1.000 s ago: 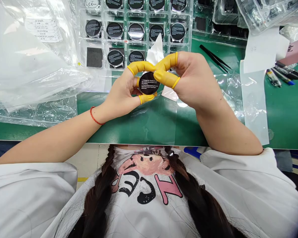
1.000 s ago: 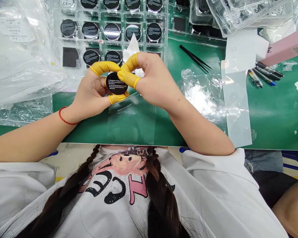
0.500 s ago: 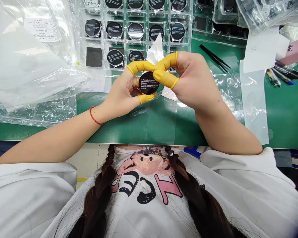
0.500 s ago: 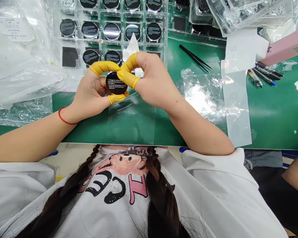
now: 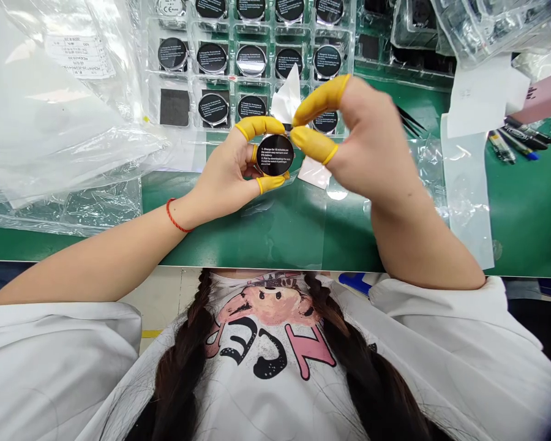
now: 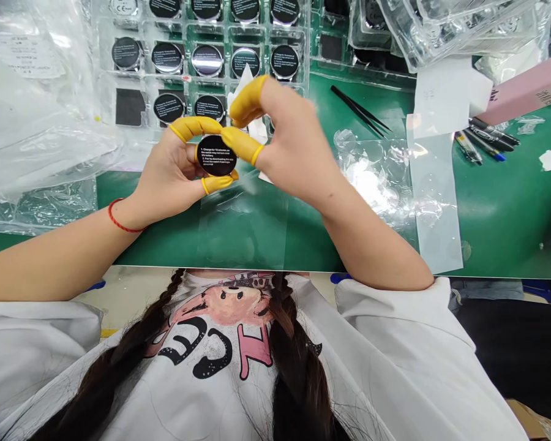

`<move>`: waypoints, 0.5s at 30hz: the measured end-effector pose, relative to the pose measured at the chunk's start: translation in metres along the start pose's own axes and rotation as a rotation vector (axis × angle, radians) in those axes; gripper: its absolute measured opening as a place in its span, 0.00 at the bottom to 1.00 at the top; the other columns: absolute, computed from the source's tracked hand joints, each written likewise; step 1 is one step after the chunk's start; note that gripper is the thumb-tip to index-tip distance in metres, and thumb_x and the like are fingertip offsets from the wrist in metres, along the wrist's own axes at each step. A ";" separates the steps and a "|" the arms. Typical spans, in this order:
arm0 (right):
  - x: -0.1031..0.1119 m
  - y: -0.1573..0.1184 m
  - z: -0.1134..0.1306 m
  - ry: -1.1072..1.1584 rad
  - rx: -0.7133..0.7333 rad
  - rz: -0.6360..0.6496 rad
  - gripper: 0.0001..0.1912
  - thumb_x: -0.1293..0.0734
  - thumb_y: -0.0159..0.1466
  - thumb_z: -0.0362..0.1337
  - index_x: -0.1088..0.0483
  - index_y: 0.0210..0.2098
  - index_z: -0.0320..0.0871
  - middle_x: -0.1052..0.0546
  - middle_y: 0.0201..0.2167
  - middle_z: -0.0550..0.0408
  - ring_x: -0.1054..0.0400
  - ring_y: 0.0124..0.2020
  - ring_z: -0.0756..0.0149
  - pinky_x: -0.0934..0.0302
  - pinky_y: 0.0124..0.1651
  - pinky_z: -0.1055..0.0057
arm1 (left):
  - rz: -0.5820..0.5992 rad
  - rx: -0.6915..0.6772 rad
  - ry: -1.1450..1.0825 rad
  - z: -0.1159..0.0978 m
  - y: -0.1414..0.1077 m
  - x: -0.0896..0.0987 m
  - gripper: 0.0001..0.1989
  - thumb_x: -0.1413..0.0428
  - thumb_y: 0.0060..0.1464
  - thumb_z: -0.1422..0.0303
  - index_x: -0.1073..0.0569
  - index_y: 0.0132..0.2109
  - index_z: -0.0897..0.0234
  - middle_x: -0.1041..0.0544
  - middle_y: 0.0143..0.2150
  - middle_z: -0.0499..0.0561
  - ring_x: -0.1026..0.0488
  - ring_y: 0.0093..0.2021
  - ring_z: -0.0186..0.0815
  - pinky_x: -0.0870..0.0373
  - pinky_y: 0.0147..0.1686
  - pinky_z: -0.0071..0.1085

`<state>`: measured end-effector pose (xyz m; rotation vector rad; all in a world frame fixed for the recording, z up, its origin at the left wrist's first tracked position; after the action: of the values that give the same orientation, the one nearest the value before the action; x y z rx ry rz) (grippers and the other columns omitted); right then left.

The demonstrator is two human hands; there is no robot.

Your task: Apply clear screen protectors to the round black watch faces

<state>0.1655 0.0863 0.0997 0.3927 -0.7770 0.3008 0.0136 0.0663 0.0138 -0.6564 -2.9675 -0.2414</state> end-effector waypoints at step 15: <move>-0.014 -0.054 -0.075 -0.486 -0.339 0.327 0.06 0.29 0.61 0.38 0.29 0.35 0.44 0.26 0.36 0.48 0.32 0.43 0.51 0.34 0.44 0.54 | -0.009 0.107 -0.065 -0.001 -0.004 -0.006 0.33 0.32 0.51 0.62 0.37 0.59 0.60 0.21 0.44 0.51 0.21 0.51 0.46 0.22 0.52 0.55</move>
<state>0.2239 0.0707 0.0285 0.0099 -1.3516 0.3760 0.0174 0.0603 0.0132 -0.6505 -3.0200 -0.0627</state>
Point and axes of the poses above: each hand's wrist, its own y-axis towards the middle knuckle, its own x-axis out of the back of the hand, z = x × y, the point moved 6 cm from there along y, towards the middle knuckle
